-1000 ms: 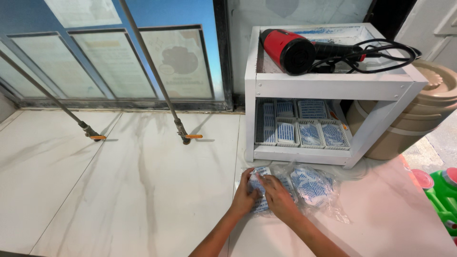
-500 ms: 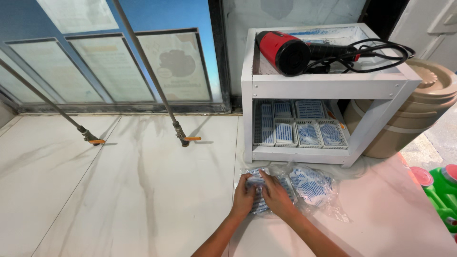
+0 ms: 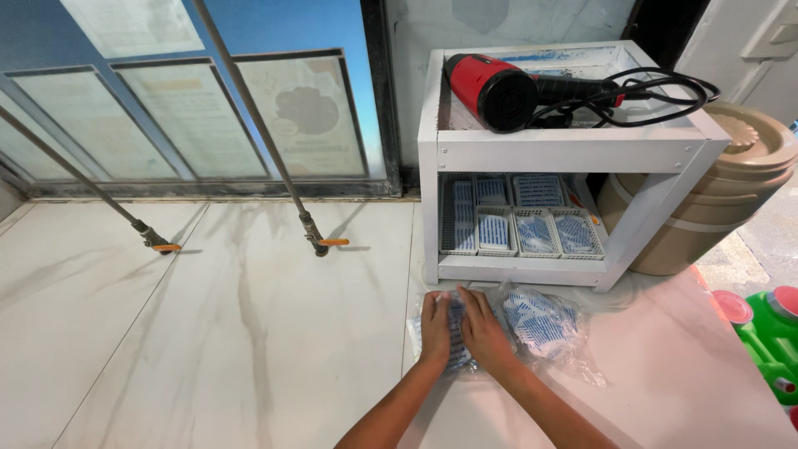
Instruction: The person removes small blue-and-white packets from a plastic bag and places them into a white wire basket inside a small white cabinet. The person handles the packets one at a time, arranging them in rows within the basket.
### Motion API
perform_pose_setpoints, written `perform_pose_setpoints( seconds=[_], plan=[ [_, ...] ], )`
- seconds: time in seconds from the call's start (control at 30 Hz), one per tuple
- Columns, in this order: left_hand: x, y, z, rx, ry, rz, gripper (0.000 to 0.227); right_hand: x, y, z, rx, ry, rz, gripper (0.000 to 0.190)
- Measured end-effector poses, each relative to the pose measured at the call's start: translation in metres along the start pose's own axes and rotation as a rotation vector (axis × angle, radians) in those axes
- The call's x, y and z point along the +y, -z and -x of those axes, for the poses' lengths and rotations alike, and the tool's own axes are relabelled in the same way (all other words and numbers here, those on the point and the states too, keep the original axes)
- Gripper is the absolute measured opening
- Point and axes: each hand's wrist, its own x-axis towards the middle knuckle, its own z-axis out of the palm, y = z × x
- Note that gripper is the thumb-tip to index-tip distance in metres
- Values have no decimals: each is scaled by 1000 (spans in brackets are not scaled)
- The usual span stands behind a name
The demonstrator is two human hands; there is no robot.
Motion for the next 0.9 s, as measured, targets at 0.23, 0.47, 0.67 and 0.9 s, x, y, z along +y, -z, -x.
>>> perform_pose_setpoints(
  seconds=[0.23,0.47,0.67,0.9],
  plan=[
    [2,-1,-3,90,80,19,15,-5,0,4,68,-28,-7,50],
    [-13,-8,-2,105,-67,100,13,2,-4,8,21,8,64,48],
    [-9,-5,3,116,-203,-30,19,5,0,12,122,143,86,48],
    [-16,-3,2,140,-197,-40,28,1,8,10,23,219,237,60]
  ],
)
